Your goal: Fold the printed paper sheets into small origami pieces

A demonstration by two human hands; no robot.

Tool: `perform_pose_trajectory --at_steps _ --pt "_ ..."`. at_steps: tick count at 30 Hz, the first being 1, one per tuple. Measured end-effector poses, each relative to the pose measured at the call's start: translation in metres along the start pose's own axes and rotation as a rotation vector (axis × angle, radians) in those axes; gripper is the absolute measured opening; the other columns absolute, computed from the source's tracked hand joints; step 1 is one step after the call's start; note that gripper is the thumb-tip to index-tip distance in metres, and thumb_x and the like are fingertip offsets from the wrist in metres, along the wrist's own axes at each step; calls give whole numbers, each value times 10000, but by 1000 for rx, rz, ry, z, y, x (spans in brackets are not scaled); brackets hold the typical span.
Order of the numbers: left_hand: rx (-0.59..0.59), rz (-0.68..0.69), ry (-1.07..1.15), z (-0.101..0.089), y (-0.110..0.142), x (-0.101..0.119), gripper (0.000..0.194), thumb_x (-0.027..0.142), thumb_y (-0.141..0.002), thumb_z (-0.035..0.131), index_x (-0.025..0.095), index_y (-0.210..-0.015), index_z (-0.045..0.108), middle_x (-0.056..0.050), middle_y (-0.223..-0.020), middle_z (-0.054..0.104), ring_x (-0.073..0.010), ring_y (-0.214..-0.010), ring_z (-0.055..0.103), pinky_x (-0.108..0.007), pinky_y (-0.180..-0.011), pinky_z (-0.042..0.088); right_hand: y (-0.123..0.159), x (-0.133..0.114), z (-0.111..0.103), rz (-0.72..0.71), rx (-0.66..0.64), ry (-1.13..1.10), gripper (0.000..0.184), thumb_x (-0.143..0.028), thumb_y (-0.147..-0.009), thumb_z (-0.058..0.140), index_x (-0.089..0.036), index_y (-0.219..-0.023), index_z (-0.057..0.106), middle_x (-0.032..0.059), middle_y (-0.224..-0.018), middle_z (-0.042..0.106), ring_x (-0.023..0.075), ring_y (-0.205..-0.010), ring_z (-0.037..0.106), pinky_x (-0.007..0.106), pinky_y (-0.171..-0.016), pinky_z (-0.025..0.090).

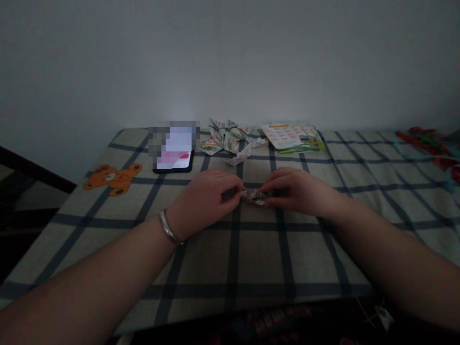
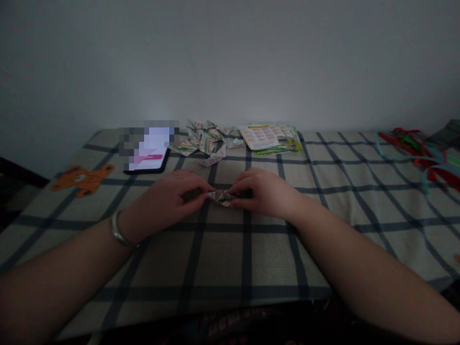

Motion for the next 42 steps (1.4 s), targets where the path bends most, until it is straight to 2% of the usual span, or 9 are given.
perform_pose_trajectory --at_steps 3,8,13,18,25,28,33,37,42 --pt "12 -1 -34 1 0 -1 145 239 -876 518 187 -903 651 -24 -841 661 -202 -848 599 -369 -862 445 -2 -2 4 17 34 -14 221 -327 -835 694 -209 -1012 754 50 -919 707 167 -848 621 289 -747 468" --pt "54 30 -65 0 1 -1 144 214 -889 494 182 -954 618 -14 -911 683 -188 -888 620 -438 -1049 348 -5 -6 12 -7 83 -6 207 -320 -819 713 -202 -982 760 58 -932 714 175 -870 617 306 -762 469" --pt "22 139 -63 0 1 2 129 261 -902 551 203 -973 642 -8 -1048 688 -199 -998 612 -406 -993 397 -7 -6 16 -9 114 24 226 -330 -809 721 -204 -993 760 66 -951 720 183 -874 627 319 -773 475" --pt "52 164 -80 -1 0 -1 106 299 -875 637 202 -868 681 9 -967 716 -193 -932 640 -404 -954 412 -5 -7 16 32 135 81 236 -351 -813 710 -229 -1011 750 45 -926 734 180 -844 639 298 -732 469" --pt "63 148 -129 -3 2 -1 115 328 -862 666 225 -873 716 26 -963 737 -200 -922 670 -448 -1007 374 2 -15 15 95 219 206 218 -424 -839 669 -281 -996 720 -20 -819 731 124 -682 630 241 -578 377" --pt "64 153 -143 -3 2 -1 127 337 -867 659 225 -882 718 23 -972 739 -203 -928 672 -453 -1016 370 2 -17 13 101 200 266 207 -438 -847 657 -270 -956 708 -26 -799 726 123 -666 628 244 -559 347" --pt "75 157 -140 -2 2 0 109 319 -865 662 227 -885 717 27 -977 742 -199 -935 674 -459 -1027 366 0 -19 11 151 148 378 230 -476 -846 646 -272 -908 731 7 -875 732 177 -778 651 273 -568 341" --pt "68 92 -98 -1 2 0 86 318 -837 697 235 -846 720 28 -982 747 -196 -942 677 -470 -1041 356 -1 -18 12 181 143 335 226 -462 -831 669 -246 -839 734 28 -891 725 186 -799 643 284 -591 373" --pt "67 40 -23 -1 0 -1 78 300 -848 681 242 -821 727 35 -967 753 -184 -928 682 -460 -1022 381 -4 -12 13 178 152 126 189 -393 -816 702 -220 -740 702 18 -866 693 157 -782 616 273 -652 418"
Point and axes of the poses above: each hand's wrist, its own y-axis away from the middle knuckle, its own z-axis out of the palm, x = y × z, the point moved 1 cm from there along -y, towards the middle knuckle
